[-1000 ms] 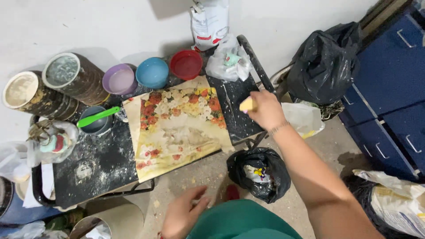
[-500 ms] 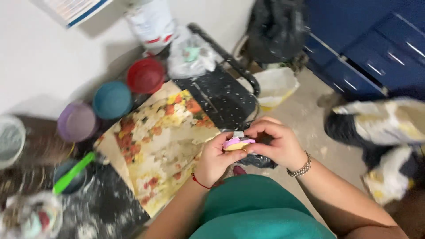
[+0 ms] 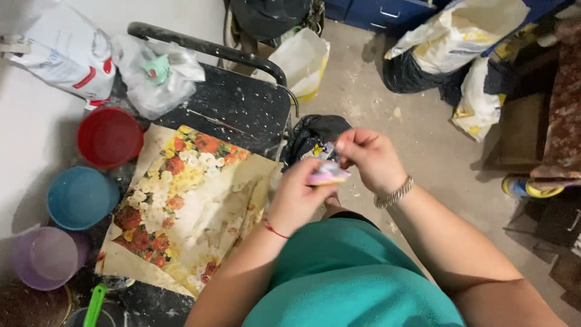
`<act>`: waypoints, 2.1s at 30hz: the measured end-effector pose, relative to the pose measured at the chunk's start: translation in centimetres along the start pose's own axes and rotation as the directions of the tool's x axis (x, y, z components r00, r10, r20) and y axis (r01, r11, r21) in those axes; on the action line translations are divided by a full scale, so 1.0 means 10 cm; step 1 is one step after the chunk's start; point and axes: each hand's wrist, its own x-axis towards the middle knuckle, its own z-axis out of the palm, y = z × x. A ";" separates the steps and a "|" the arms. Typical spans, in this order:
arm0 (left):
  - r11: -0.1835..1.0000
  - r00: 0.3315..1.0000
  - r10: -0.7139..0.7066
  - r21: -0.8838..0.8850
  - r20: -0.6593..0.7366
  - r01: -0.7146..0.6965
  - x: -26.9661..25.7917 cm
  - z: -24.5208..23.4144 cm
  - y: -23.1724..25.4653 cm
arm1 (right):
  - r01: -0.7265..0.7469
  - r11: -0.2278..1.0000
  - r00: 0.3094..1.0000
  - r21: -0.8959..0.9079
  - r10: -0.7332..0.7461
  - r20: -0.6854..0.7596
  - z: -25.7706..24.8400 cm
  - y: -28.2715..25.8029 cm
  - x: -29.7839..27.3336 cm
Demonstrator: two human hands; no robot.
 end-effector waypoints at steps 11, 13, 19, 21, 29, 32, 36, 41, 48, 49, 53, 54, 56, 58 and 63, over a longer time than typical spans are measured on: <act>0.977 0.976 -0.187 -0.120 -0.109 0.174 0.11 0.18 -0.09 | 0.125 0.703 0.966 -0.700 0.074 0.247 -0.58 0.14 0.38; 0.956 0.955 -0.264 -0.166 -0.136 0.241 0.14 0.22 0.01 | 0.174 0.885 0.927 -0.432 0.001 0.375 -0.49 -0.24 0.16; 0.946 0.961 -0.198 -0.296 -0.194 0.136 0.20 0.28 -0.11 | 0.434 0.898 0.791 -0.074 -0.340 0.509 -0.26 -0.66 0.15; 0.848 0.926 -0.280 -0.517 -0.255 0.114 0.16 0.30 -0.11 | 0.654 0.741 0.723 -0.154 -0.551 0.416 -0.15 -0.73 0.13; 0.785 0.898 -0.198 -0.612 -0.393 -0.095 -0.10 0.16 -0.14 | 0.811 0.523 0.575 -0.262 -0.630 0.521 0.35 -0.79 0.01; 0.846 0.872 -0.212 -0.530 -0.440 -0.062 -0.28 0.05 -0.11 | 0.799 0.555 0.577 -0.232 -0.600 0.553 0.57 -0.88 -0.07; 0.868 0.841 -0.217 -0.493 -0.496 -0.067 -0.53 -0.15 0.15 | 0.796 0.551 0.573 -0.250 -0.554 0.604 0.91 -0.96 -0.24; 0.898 0.800 -0.229 -0.437 -0.554 -0.045 -0.84 -0.37 0.33 | 0.792 0.530 0.570 -0.304 -0.461 0.680 1.19 -0.84 -0.41; 0.937 0.768 -0.269 -0.343 -0.582 0.068 -1.25 -0.58 0.04 | 0.850 0.374 0.508 -0.370 -0.401 0.762 1.48 -0.65 -0.57; 0.936 0.765 -0.268 -0.345 -0.585 0.064 -1.27 -0.61 0.02 | 0.853 0.371 0.504 -0.368 -0.399 0.766 1.51 -0.65 -0.58; 0.963 0.785 -0.177 -0.268 -0.594 0.014 -1.37 -0.68 0.03 | 0.870 0.389 0.451 -0.303 -0.379 0.808 1.60 -0.58 -0.67; 0.980 0.776 -0.129 -0.197 -0.617 0.006 -1.39 -0.69 0.05 | 0.863 0.413 0.456 -0.291 -0.387 0.802 1.61 -0.55 -0.69; 0.984 0.776 -0.112 -0.178 -0.620 -0.001 -1.42 -0.71 0.11 | 0.851 0.433 0.471 -0.297 -0.379 0.797 1.61 -0.52 -0.71; 0.987 0.777 -0.090 -0.157 -0.623 -0.012 -1.44 -0.74 0.12 | 0.841 0.449 0.484 -0.302 -0.374 0.791 1.62 -0.52 -0.68; 0.958 0.841 -0.069 -0.271 -0.537 -0.094 -1.53 -0.94 -0.02 | 0.623 0.743 0.653 -0.244 -0.322 0.686 1.59 -0.40 -0.40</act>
